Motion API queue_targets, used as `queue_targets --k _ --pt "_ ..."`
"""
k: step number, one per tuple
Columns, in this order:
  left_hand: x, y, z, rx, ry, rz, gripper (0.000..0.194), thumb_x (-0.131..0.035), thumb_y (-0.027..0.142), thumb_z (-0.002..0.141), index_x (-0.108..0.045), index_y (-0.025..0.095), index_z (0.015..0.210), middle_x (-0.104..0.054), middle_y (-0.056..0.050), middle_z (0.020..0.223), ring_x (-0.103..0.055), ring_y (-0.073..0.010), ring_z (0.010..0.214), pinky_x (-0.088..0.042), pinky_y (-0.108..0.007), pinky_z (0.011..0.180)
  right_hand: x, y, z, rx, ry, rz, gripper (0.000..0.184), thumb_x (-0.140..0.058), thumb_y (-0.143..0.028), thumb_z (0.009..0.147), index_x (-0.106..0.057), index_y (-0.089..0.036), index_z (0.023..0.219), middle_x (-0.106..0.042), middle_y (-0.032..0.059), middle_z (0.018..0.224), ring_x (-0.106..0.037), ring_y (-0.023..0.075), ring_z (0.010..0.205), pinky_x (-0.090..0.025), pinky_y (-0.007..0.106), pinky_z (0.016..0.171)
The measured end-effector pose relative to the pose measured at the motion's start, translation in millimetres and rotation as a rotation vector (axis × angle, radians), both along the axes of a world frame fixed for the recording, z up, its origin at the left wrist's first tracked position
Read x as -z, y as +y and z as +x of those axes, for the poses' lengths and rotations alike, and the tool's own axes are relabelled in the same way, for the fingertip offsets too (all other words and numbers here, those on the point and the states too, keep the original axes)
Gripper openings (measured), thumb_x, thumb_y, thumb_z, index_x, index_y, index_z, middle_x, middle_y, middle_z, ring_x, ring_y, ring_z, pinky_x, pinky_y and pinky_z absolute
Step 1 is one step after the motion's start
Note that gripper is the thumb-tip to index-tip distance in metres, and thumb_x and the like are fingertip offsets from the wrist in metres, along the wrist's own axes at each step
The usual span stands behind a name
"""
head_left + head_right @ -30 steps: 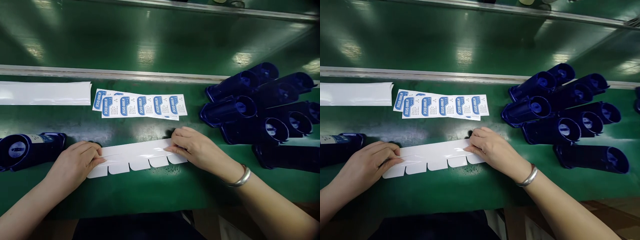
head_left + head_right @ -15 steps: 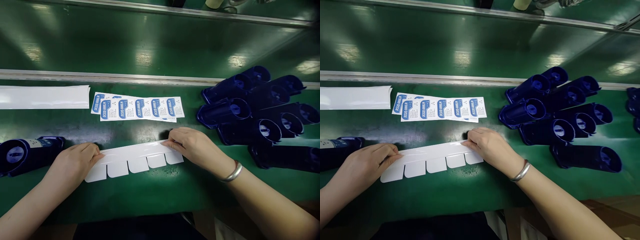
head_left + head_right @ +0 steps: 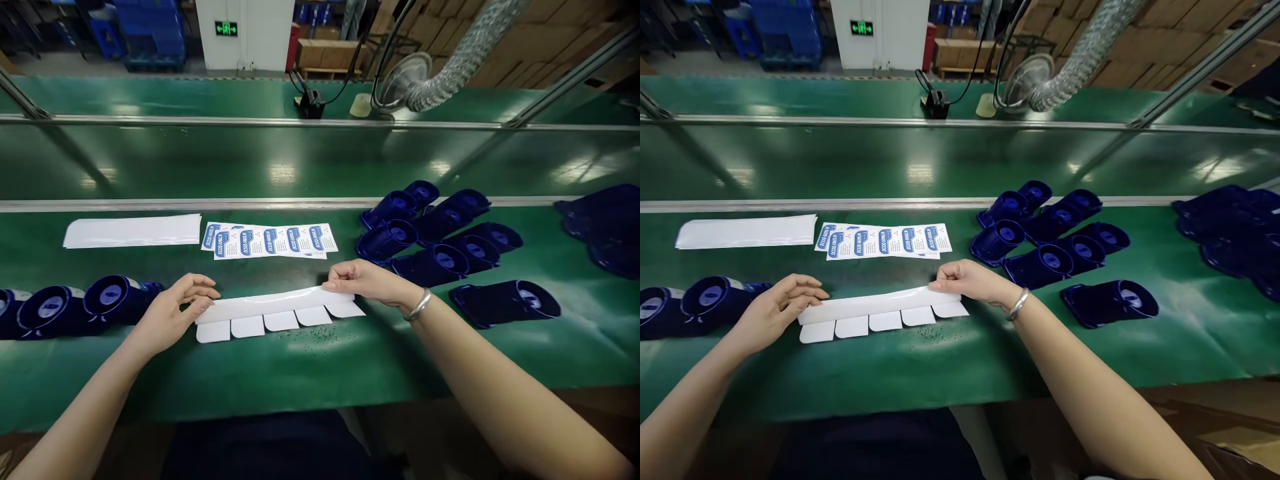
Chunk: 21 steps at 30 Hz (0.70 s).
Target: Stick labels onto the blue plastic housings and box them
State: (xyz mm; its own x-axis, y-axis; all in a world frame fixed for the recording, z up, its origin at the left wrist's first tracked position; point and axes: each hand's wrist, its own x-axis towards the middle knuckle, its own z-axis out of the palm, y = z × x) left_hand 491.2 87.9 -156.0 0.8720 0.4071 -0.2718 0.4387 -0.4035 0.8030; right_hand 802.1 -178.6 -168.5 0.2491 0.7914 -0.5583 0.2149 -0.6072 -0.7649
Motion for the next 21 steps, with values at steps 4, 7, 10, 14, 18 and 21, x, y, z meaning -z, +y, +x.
queue_targets --k 4,7,10,14,18,21 --pt "8.0 -8 -7 0.104 -0.243 -0.255 0.092 -0.060 0.079 0.081 -0.033 0.026 0.152 -0.035 -0.020 0.159 -0.052 -0.0328 0.136 -0.045 -0.043 0.111 3.8 -21 4 0.120 0.180 0.004 0.074 -0.070 -0.076 0.064 -0.042 -0.009 0.075 -0.042 -0.0048 0.067 -0.035 -0.0066 0.061 -0.027 0.010 0.058" --pt "9.1 -20 0 0.090 -0.205 -0.268 0.101 -0.078 0.055 0.082 -0.018 0.033 0.160 -0.016 -0.017 0.168 -0.053 -0.0291 0.135 -0.041 -0.045 0.117 6.1 -29 6 0.195 0.246 -0.033 0.077 -0.071 -0.078 0.062 -0.042 -0.009 0.079 -0.048 -0.0040 0.070 -0.045 -0.0035 0.060 -0.036 0.012 0.058" --pt "8.7 -29 15 0.031 -0.261 -0.301 0.090 -0.072 0.035 0.090 -0.015 0.034 0.160 -0.013 -0.015 0.168 -0.059 -0.0231 0.128 -0.050 -0.041 0.110 3.6 -32 10 0.203 0.229 -0.030 0.077 -0.065 -0.081 0.066 -0.046 -0.008 0.083 -0.051 -0.0021 0.070 -0.047 -0.0021 0.059 -0.039 0.014 0.058" --pt "13.7 -34 32 -0.003 -0.403 -0.363 0.080 -0.065 0.026 0.094 -0.019 0.032 0.158 -0.033 -0.014 0.156 -0.063 -0.0191 0.115 -0.057 -0.039 0.100 -13.3 -35 20 0.240 -0.139 0.050 0.073 -0.049 -0.078 0.081 -0.065 -0.011 0.107 -0.067 0.0076 0.103 -0.061 0.0038 0.085 -0.047 0.016 0.076" --pt "20.0 -37 42 -0.027 -0.465 -0.420 0.083 -0.068 0.025 0.092 -0.019 0.028 0.158 -0.048 -0.012 0.135 -0.063 -0.0188 0.111 -0.058 -0.035 0.095 -44.3 -30 14 0.370 -0.739 0.210 0.056 -0.042 -0.063 0.092 -0.069 -0.019 0.113 -0.066 0.0048 0.122 -0.061 0.0090 0.109 -0.048 0.022 0.099" --pt "22.1 -36 45 -0.066 -0.469 -0.462 0.083 -0.071 0.026 0.090 -0.022 0.028 0.158 -0.052 -0.011 0.128 -0.064 -0.0185 0.107 -0.059 -0.031 0.090 -67.3 -19 3 0.329 -0.846 0.318 0.047 -0.043 -0.057 0.093 -0.071 -0.020 0.105 -0.066 0.0014 0.122 -0.062 0.0065 0.110 -0.047 0.021 0.102"
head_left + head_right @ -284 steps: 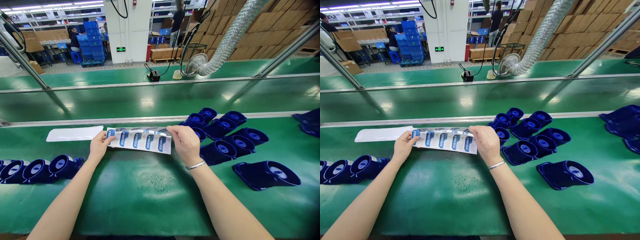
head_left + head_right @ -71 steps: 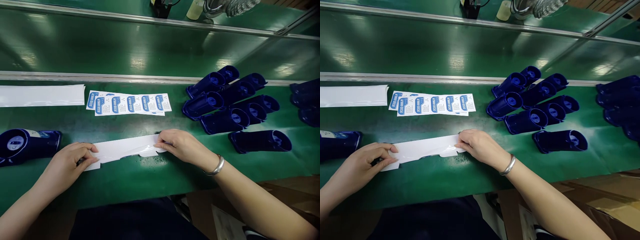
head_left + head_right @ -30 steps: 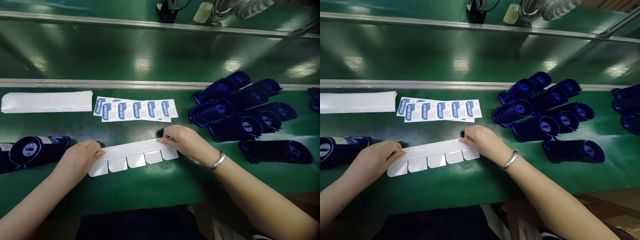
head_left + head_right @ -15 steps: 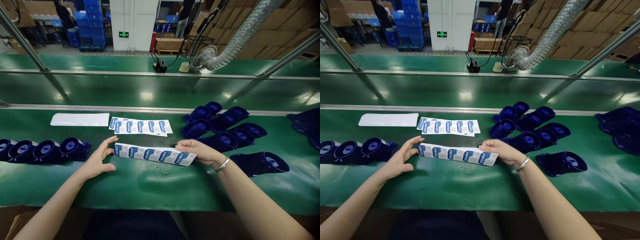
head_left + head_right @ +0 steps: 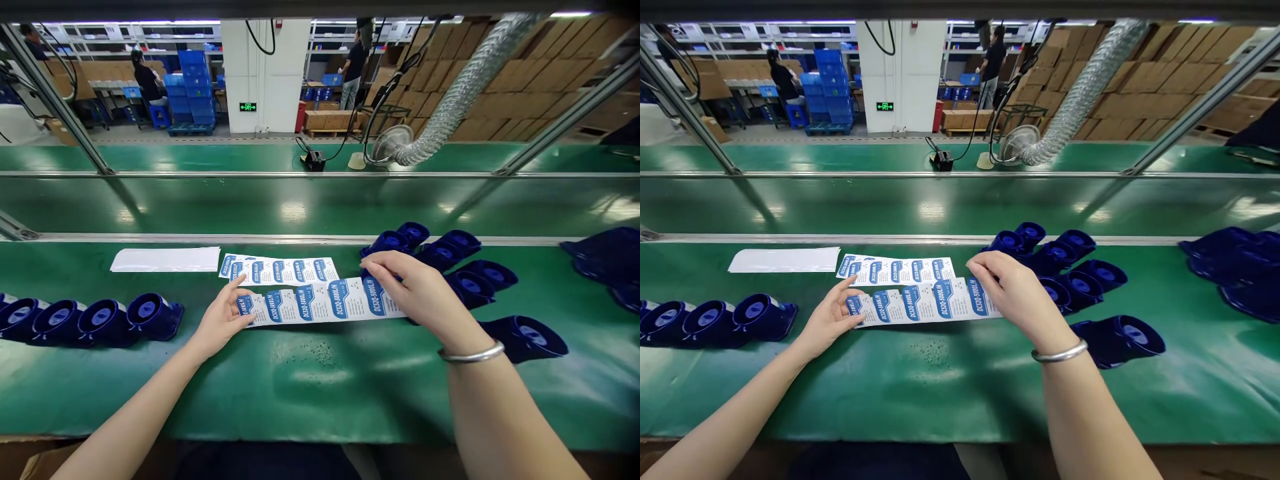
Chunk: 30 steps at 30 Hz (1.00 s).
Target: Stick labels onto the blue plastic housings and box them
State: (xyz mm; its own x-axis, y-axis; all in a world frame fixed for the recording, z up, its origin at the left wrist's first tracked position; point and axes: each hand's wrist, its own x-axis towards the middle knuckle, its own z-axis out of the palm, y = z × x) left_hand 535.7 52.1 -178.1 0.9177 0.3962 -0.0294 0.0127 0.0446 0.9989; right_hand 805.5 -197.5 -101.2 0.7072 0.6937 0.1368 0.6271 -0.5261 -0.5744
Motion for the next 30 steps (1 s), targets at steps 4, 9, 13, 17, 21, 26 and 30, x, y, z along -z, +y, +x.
queue_targets --k 4,9,13,17,21,26,30 --pt "1.7 11 -8 -0.018 0.028 -0.042 0.084 -0.074 0.027 0.088 -0.026 0.027 0.157 -0.055 -0.009 0.124 -0.065 -0.0175 0.103 -0.058 -0.030 0.089 -17.6 -1 9 0.122 0.005 0.055 0.041 -0.050 -0.053 0.091 -0.072 -0.022 0.106 -0.069 -0.0005 0.116 -0.064 0.0059 0.105 -0.047 0.019 0.093" --pt "8.2 23 -18 0.006 0.075 -0.070 0.081 -0.075 0.028 0.089 -0.028 0.026 0.156 -0.056 -0.008 0.123 -0.063 -0.0185 0.111 -0.055 -0.032 0.097 -19.7 -18 21 0.353 0.008 0.056 0.040 -0.053 -0.054 0.090 -0.073 -0.023 0.105 -0.071 -0.0003 0.106 -0.064 0.0069 0.094 -0.046 0.020 0.085" --pt "11.6 14 -3 0.047 0.066 -0.090 0.083 -0.077 0.026 0.087 -0.029 0.024 0.154 -0.056 -0.007 0.121 -0.063 -0.0177 0.109 -0.055 -0.031 0.097 -5.4 9 -12 -0.050 0.027 0.070 0.043 -0.051 -0.058 0.090 -0.072 -0.024 0.105 -0.067 -0.0009 0.118 -0.064 0.0054 0.107 -0.053 0.022 0.100" --pt "13.4 1 19 0.104 0.024 -0.151 0.085 -0.078 0.024 0.084 -0.030 0.024 0.154 -0.057 -0.007 0.119 -0.063 -0.0189 0.110 -0.053 -0.034 0.097 25.2 64 -62 -0.389 -0.030 -0.010 0.054 -0.052 -0.060 0.089 -0.063 -0.025 0.129 -0.055 0.0007 0.142 -0.055 0.0119 0.134 -0.050 0.035 0.122" --pt "16.2 -4 27 0.123 0.008 -0.139 0.081 -0.078 0.026 0.085 -0.033 0.025 0.152 -0.057 -0.007 0.119 -0.063 -0.0166 0.105 -0.053 -0.030 0.092 56.2 102 -95 -0.464 -0.304 0.000 0.044 -0.053 -0.050 0.090 -0.071 -0.016 0.112 -0.055 0.0060 0.141 -0.054 0.0212 0.133 -0.053 0.046 0.114" --pt "20.2 0 20 0.131 0.039 0.048 0.085 -0.079 0.031 0.085 -0.028 0.029 0.153 -0.057 -0.007 0.125 -0.063 -0.0192 0.113 -0.052 -0.035 0.101 54.1 93 -109 -0.515 -0.640 0.331 0.021 -0.053 -0.031 0.092 -0.068 -0.016 0.090 -0.065 0.0000 0.119 -0.056 0.0094 0.113 -0.055 0.030 0.097" --pt "25.2 9 17 0.158 0.090 0.257 0.086 -0.077 0.040 0.086 -0.025 0.035 0.155 -0.056 -0.005 0.133 -0.060 -0.0203 0.123 -0.050 -0.037 0.108 25.7 51 -94 -0.458 -0.558 0.548 0.015 -0.065 -0.026 0.086 -0.065 -0.019 0.099 -0.064 -0.0015 0.120 -0.056 0.0038 0.122 -0.052 0.022 0.105"
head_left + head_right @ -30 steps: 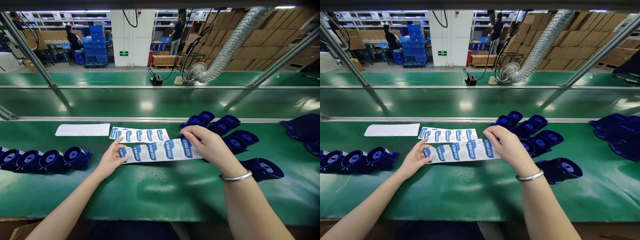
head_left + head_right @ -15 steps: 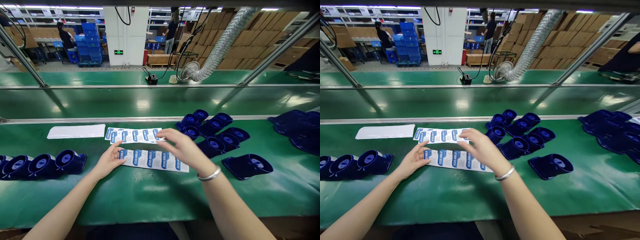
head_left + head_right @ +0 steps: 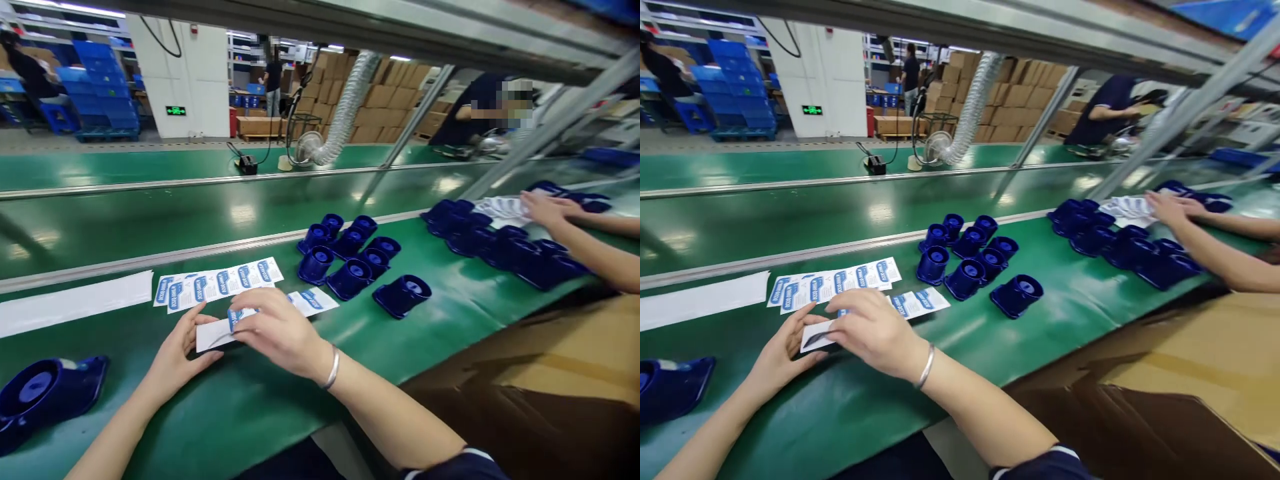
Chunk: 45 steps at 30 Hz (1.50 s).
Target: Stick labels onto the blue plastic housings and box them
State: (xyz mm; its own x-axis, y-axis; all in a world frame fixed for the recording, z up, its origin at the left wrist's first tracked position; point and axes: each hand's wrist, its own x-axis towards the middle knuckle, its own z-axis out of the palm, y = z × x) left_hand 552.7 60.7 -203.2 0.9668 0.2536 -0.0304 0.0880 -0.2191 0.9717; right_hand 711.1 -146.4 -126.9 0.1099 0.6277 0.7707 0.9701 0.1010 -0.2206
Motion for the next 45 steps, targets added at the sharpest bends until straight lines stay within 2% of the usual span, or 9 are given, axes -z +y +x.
queue_targets --k 5,11,19,25,29,33,36,40,45 --pt "5.4 8 1 -0.007 0.093 0.364 0.084 -0.066 0.055 0.091 -0.019 0.040 0.158 -0.052 -0.004 0.144 -0.057 -0.0234 0.129 -0.052 -0.042 0.107 -5.1 -82 67 0.644 0.373 0.197 0.041 -0.062 -0.035 0.088 -0.059 -0.024 0.128 -0.061 0.0039 0.127 -0.060 0.0044 0.119 -0.053 0.023 0.108" --pt "12.6 15 1 -0.090 0.107 0.629 0.080 -0.056 0.065 0.091 -0.022 0.036 0.157 -0.055 -0.006 0.145 -0.058 -0.0299 0.127 -0.057 -0.048 0.098 27.2 -164 122 1.369 0.557 -0.018 0.103 -0.069 -0.057 0.076 -0.020 -0.024 0.161 -0.048 0.0118 0.147 -0.045 0.0290 0.140 -0.035 0.060 0.123" --pt "10.5 10 1 -0.071 -0.001 0.908 0.076 -0.052 0.058 0.097 -0.020 0.030 0.161 -0.054 -0.009 0.148 -0.059 -0.0326 0.128 -0.057 -0.046 0.095 64.4 -191 136 1.396 0.649 -0.097 0.109 -0.070 -0.037 0.075 -0.010 -0.013 0.163 -0.047 0.0195 0.143 -0.050 0.0306 0.134 -0.042 0.055 0.121" --pt "-21.4 -5 -8 -0.191 -0.055 1.173 0.077 -0.059 0.055 0.093 -0.036 0.019 0.157 -0.045 -0.019 0.154 -0.062 -0.0435 0.115 -0.050 -0.054 0.091 11.5 -172 101 1.251 0.442 0.318 0.111 -0.066 -0.049 0.081 -0.002 -0.012 0.163 -0.052 0.0180 0.138 -0.055 0.0208 0.131 -0.044 0.043 0.125" --pt "-49.1 -43 -2 -0.283 -0.112 0.731 0.056 -0.066 0.055 0.089 -0.059 0.017 0.130 -0.062 -0.018 0.129 -0.061 -0.0373 0.117 -0.046 -0.049 0.100 -29.6 -118 58 0.908 0.464 0.411 0.113 -0.073 -0.041 0.078 0.001 -0.012 0.158 -0.055 0.0179 0.132 -0.058 0.0141 0.125 -0.052 0.034 0.115" --pt "-65.8 -96 19 0.067 0.029 -0.494 0.074 -0.043 0.074 0.095 -0.052 0.016 0.140 -0.064 -0.017 0.130 -0.064 -0.0312 0.118 -0.046 -0.047 0.107 -19.4 -47 9 0.397 0.407 0.238 0.091 -0.072 -0.026 0.079 -0.014 -0.024 0.148 -0.058 0.0096 0.128 -0.062 0.0083 0.118 -0.057 0.027 0.105" --pt "-71.6 -110 33 -0.046 -0.004 -1.093 0.077 -0.050 0.077 0.090 -0.058 0.014 0.134 -0.066 -0.015 0.127 -0.065 -0.0280 0.116 -0.049 -0.042 0.105 4.2 -8 -25 0.169 0.304 0.121 0.071 -0.074 -0.023 0.077 -0.038 -0.024 0.138 -0.060 0.0067 0.126 -0.062 0.0084 0.122 -0.056 0.027 0.111" --pt "-69.4 -88 32 -0.452 -0.017 -1.218 0.045 -0.076 0.047 0.085 -0.067 0.013 0.114 -0.072 -0.009 0.105 -0.068 -0.0184 0.090 -0.058 -0.034 0.088 14.4 6 -40 -0.166 0.294 0.126 0.086 -0.073 -0.021 0.076 -0.025 -0.022 0.148 -0.053 0.0115 0.136 -0.053 0.0123 0.139 -0.054 0.033 0.119" --pt "-52.0 -57 19 -0.387 -0.067 -1.111 0.057 -0.083 0.049 0.077 -0.067 0.011 0.116 -0.070 -0.013 0.110 -0.068 -0.0245 0.095 -0.063 -0.042 0.078 4.0 2 -15 -0.190 0.931 0.119 0.017 -0.066 -0.026 0.084 -0.057 -0.015 0.093 -0.059 0.0045 0.115 -0.063 0.0037 0.109 -0.061 0.020 0.097"
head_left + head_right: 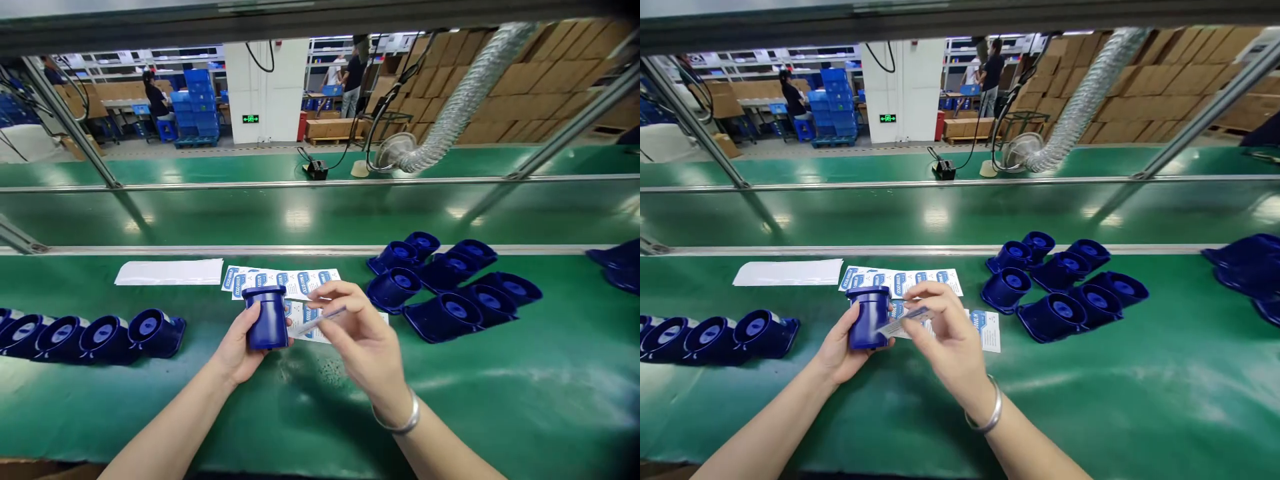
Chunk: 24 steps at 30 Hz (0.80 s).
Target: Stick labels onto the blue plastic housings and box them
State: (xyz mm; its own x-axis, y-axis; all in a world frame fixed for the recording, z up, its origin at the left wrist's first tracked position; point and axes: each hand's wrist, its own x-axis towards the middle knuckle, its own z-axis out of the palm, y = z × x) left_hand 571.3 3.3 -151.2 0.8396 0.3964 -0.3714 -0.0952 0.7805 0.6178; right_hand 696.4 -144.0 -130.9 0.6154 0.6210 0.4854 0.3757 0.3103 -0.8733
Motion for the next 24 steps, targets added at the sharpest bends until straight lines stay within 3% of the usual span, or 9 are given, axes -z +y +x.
queue_targets --k 3,5,11,14,16,18,20,24 --pt "6.8 3 -3 0.063 -0.055 0.036 0.058 -0.076 0.054 0.084 -0.065 0.013 0.123 -0.068 -0.015 0.120 -0.068 -0.0286 0.103 -0.062 -0.047 0.083 -2.7 3 8 -0.072 0.432 -0.069 0.031 -0.073 -0.036 0.079 -0.055 -0.012 0.085 -0.062 0.0008 0.091 -0.063 -0.0001 0.083 -0.058 0.013 0.075" --pt "7.6 2 -4 0.100 -0.084 0.052 0.056 -0.075 0.048 0.086 -0.062 0.016 0.130 -0.066 -0.016 0.126 -0.067 -0.0316 0.109 -0.061 -0.050 0.086 -4.9 8 8 -0.134 0.593 -0.136 0.038 -0.078 -0.039 0.074 -0.054 -0.012 0.087 -0.063 -0.0006 0.086 -0.063 -0.0001 0.078 -0.059 0.013 0.073" --pt "7.9 0 -7 0.076 -0.115 0.098 0.063 -0.072 0.044 0.090 -0.050 0.025 0.146 -0.061 -0.013 0.139 -0.063 -0.0324 0.120 -0.062 -0.045 0.084 -11.4 22 7 -0.192 0.667 -0.176 0.042 -0.083 -0.035 0.068 -0.060 -0.016 0.097 -0.069 -0.0016 0.094 -0.066 -0.0005 0.081 -0.061 0.012 0.077" --pt "7.7 -1 -7 0.054 -0.119 0.103 0.072 -0.073 0.045 0.088 -0.043 0.028 0.151 -0.057 -0.013 0.144 -0.061 -0.0349 0.123 -0.062 -0.044 0.078 -7.1 20 9 -0.167 0.696 -0.187 0.066 -0.085 -0.033 0.065 -0.058 -0.027 0.124 -0.069 -0.0002 0.116 -0.069 0.0015 0.091 -0.063 0.015 0.082" --pt "7.0 -3 -7 0.044 -0.111 0.085 0.078 -0.078 0.043 0.084 -0.043 0.028 0.151 -0.053 -0.013 0.148 -0.057 -0.0347 0.129 -0.060 -0.043 0.084 -1.7 16 11 -0.144 0.740 -0.222 0.075 -0.087 -0.033 0.062 -0.055 -0.028 0.130 -0.067 0.0020 0.120 -0.069 0.0036 0.093 -0.063 0.016 0.082" --pt "7.2 -7 -6 0.016 -0.101 0.070 0.080 -0.085 0.040 0.076 -0.049 0.024 0.146 -0.054 -0.012 0.148 -0.055 -0.0315 0.132 -0.054 -0.040 0.099 4.9 10 13 -0.121 0.779 -0.275 0.058 -0.089 -0.036 0.057 -0.063 -0.019 0.106 -0.069 0.0022 0.100 -0.068 0.0045 0.080 -0.061 0.017 0.072" --pt "8.8 -11 -4 -0.020 -0.101 0.094 0.077 -0.090 0.039 0.070 -0.058 0.020 0.137 -0.059 -0.013 0.141 -0.056 -0.0294 0.131 -0.048 -0.037 0.107 12.1 4 16 -0.132 0.750 -0.287 0.049 -0.091 -0.036 0.051 -0.057 -0.013 0.080 -0.064 0.0008 0.083 -0.064 0.0050 0.067 -0.057 0.017 0.060" --pt "12.5 -12 -1 -0.008 -0.071 0.153 0.079 -0.094 0.044 0.062 -0.062 0.018 0.131 -0.061 -0.017 0.135 -0.056 -0.0343 0.129 -0.045 -0.044 0.106 24.7 0 23 -0.235 0.668 -0.326 0.052 -0.089 -0.037 0.052 -0.046 -0.010 0.065 -0.062 0.0038 0.078 -0.067 0.0133 0.068 -0.059 0.027 0.060"
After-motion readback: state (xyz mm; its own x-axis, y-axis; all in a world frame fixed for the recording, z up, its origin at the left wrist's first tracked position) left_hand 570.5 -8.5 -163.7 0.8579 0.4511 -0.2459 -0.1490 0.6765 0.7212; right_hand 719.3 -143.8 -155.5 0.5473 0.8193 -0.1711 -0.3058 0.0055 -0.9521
